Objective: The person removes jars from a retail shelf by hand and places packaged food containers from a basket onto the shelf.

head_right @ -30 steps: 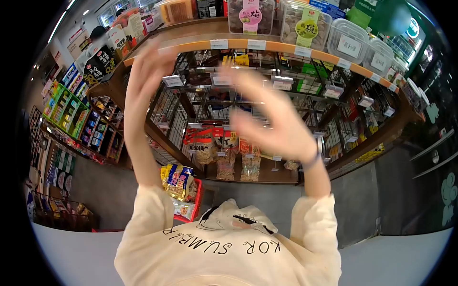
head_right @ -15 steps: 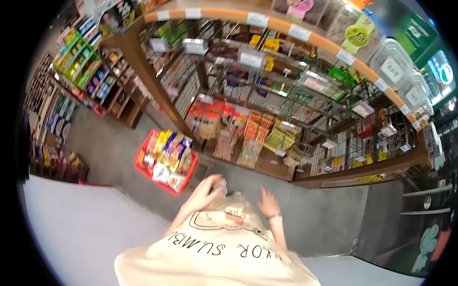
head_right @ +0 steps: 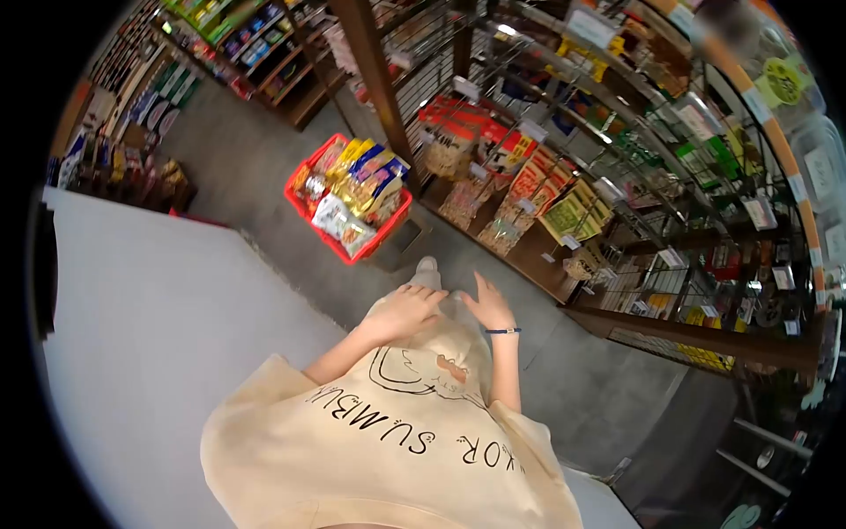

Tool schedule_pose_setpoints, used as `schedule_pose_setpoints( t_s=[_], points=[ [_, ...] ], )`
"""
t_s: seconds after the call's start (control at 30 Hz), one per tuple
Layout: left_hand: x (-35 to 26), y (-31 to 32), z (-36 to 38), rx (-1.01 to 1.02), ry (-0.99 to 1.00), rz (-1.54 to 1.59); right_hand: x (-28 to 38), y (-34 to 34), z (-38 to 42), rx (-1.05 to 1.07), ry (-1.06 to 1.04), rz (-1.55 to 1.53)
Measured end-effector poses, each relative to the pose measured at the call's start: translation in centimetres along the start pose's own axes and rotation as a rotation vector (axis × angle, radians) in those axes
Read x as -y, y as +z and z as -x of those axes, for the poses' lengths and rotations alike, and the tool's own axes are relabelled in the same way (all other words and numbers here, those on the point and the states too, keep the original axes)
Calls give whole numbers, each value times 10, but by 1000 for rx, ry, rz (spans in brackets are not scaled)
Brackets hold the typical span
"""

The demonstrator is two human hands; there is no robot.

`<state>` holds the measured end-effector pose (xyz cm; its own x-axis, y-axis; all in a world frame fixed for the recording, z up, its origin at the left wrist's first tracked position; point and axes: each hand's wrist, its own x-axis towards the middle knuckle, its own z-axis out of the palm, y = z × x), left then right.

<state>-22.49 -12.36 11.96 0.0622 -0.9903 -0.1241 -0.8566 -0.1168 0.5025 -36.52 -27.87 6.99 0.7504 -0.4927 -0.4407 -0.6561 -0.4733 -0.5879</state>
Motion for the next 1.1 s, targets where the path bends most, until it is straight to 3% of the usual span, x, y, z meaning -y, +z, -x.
schedule_pose_setpoints(
  t_s=[0.03,0.13,0.27,0.37,0.6,0.67,0.77,0.9,1.0,1.1],
  points=[
    [2,4,7,12,-10,-1,-7,10,5,125,94,-15],
    [3,7,24,18,-76,16,-38,44,16,234,151,56],
    [-2,2,28,-21,-139,94,-63,68,20,307,201,126],
    [-1,6,24,-163,-95,140,-67,70,13,294,160,133],
    [10,-16,23,-217,-60,63,-15,70,-30,267,-12,256],
    [19,-20,28,-100,-77,117,-1,79,-46,279,-113,240],
    [42,-17,42,-198,-81,67,7,113,-77,218,-242,292],
    [83,-40,87,-184,-188,43,77,128,-88,148,-217,443],
    [129,-49,131,-245,-253,147,101,158,-92,130,-212,215],
    [186,-48,174,-17,-447,143,131,200,-95,199,-108,155]
  ],
)
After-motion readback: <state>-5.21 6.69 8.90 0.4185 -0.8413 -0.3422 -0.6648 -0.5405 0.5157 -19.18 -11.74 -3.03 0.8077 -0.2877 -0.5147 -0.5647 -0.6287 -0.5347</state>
